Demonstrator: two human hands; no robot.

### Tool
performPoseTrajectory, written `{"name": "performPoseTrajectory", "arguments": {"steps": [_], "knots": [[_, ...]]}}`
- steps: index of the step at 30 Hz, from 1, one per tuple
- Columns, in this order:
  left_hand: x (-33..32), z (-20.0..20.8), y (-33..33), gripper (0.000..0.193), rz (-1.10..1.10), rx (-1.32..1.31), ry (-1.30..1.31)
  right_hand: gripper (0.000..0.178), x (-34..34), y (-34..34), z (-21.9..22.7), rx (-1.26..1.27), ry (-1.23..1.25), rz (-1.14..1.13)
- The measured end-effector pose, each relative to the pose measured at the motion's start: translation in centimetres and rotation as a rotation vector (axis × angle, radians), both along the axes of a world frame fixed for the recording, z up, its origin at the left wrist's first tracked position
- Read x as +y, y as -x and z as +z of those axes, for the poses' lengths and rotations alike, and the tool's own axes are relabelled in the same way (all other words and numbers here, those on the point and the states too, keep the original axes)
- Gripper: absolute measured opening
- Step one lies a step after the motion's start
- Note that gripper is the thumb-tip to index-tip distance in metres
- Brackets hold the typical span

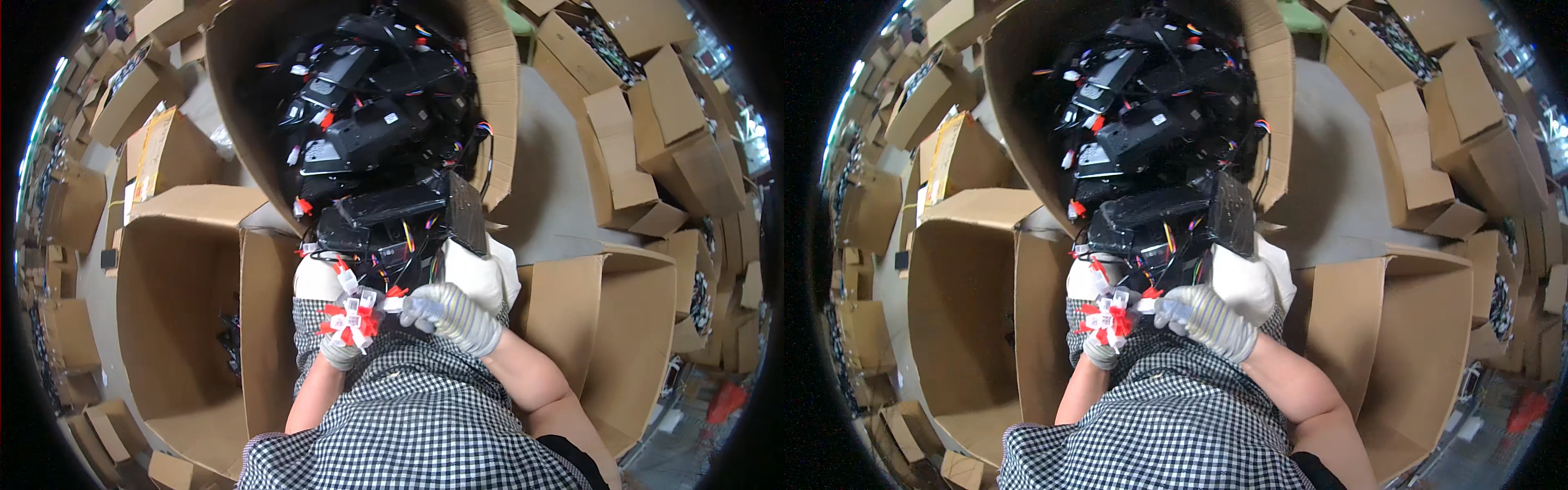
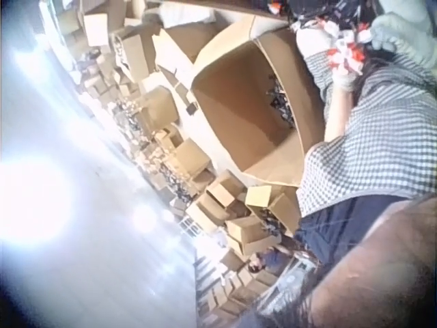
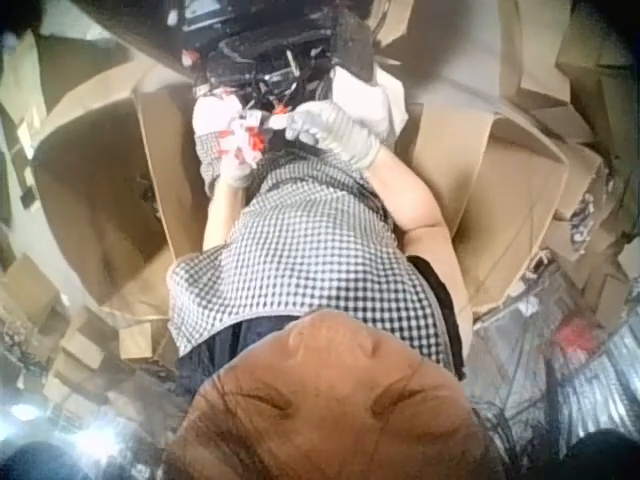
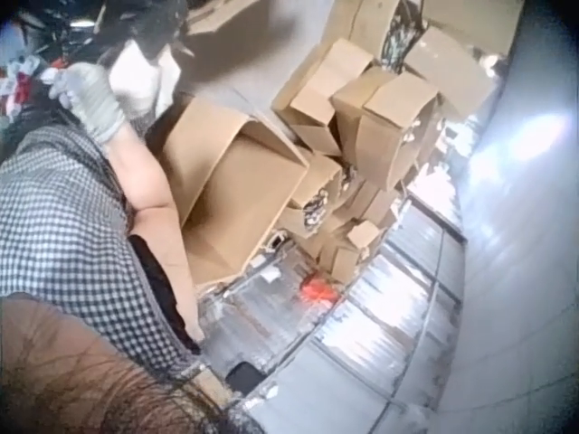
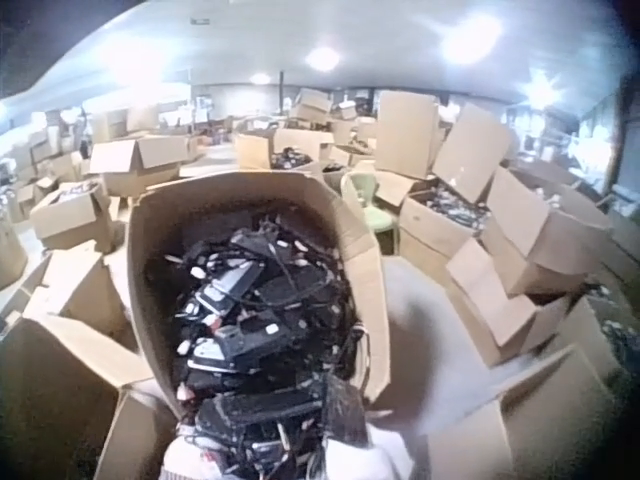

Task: The person sorts and connects wires to electronic modules by hand.

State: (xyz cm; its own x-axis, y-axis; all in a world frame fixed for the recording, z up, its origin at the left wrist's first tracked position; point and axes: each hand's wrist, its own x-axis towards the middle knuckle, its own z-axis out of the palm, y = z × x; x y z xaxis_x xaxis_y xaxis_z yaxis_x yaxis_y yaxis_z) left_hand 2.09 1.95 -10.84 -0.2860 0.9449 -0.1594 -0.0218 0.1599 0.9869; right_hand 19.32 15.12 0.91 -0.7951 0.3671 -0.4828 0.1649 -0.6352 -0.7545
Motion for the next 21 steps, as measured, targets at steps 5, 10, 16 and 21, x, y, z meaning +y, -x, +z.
{"name": "performPoseTrajectory", "arguments": {"steps": [5,10,16,21], "knots": [[-0.8,0.0,-0.9,0.006,0.146,-0.700,-0.063,0.036,-0.8,-0.5,-1.3,0.019,-0.235,0.006],[-0.8,2.0,-0.3,0.008,0.266,-1.011,0.054,0.032,-0.3,-0.6,-2.5,-0.028,-0.234,0.095],[1.3,6.0,-1.0,0.009,-0.143,0.737,0.181,0.030,0.2,-0.7,-2.4,0.017,-0.224,0.083],[-0.5,-0.6,0.1,0.006,0.042,1.482,0.077,0.035,0.5,-1.0,-1.8,-0.016,-0.217,0.142]]}}
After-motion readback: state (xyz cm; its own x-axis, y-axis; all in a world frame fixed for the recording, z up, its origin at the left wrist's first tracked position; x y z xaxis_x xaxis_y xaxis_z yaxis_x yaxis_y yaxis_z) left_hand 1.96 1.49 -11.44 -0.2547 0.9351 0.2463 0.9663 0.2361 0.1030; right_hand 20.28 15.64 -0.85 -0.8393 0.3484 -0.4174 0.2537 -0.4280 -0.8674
